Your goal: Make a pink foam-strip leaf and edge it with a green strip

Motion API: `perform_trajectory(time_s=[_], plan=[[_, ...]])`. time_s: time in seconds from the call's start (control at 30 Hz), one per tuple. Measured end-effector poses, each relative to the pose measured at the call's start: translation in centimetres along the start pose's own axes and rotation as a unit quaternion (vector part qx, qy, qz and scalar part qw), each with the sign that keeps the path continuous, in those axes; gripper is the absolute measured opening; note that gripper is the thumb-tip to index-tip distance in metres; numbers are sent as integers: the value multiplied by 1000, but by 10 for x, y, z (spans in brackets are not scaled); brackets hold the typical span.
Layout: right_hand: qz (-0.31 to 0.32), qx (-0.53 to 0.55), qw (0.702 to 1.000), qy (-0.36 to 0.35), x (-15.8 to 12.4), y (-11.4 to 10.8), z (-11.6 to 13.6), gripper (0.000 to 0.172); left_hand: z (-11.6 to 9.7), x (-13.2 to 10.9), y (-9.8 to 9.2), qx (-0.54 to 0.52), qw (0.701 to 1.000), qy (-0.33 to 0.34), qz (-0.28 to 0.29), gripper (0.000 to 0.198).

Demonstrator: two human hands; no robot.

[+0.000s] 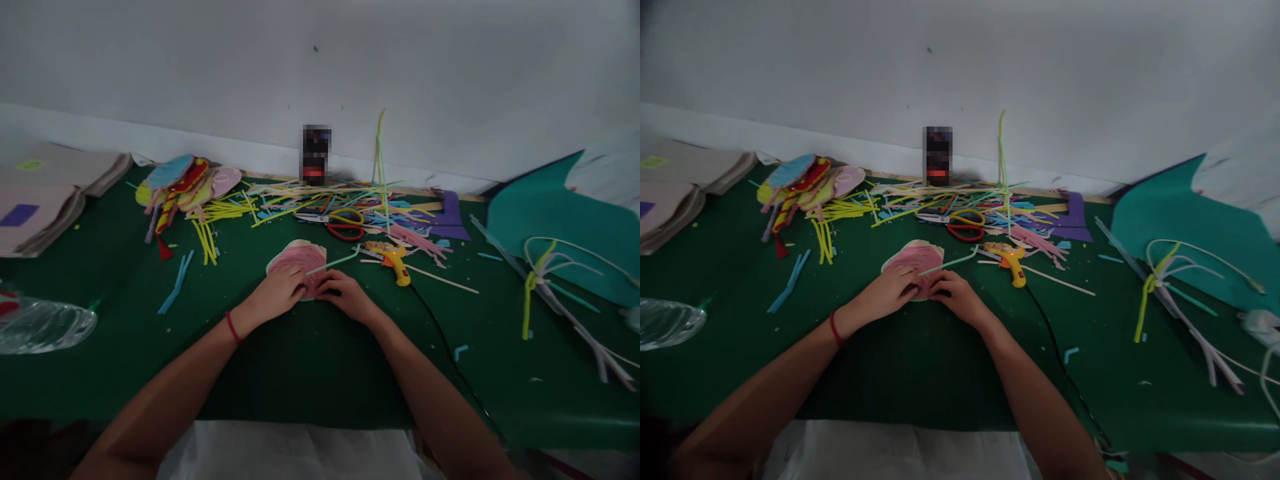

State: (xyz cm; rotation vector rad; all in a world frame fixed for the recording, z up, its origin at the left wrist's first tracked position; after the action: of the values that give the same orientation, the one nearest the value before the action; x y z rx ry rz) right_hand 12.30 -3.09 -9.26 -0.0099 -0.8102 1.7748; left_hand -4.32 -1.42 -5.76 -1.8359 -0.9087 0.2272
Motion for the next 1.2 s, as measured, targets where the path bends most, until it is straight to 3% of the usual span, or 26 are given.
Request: perform_trajectory(time_s=[1.2], plan=[[9, -15, 1000, -1, 2, -2, 5, 8, 4, 1, 3, 7, 1000, -2, -5, 15]])
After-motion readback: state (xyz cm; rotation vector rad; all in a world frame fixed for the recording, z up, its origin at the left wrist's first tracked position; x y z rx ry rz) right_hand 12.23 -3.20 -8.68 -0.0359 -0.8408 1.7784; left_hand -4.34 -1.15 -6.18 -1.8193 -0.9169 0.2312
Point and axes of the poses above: each hand's wrist, its own x-axis towards the middle knuckle, its own y-axis out of the palm, z = x × y, the point moved 4 cm from there along x, towards the middle knuckle, and after that the axes turned 6 degrees about -z, right-handed, at the moved point
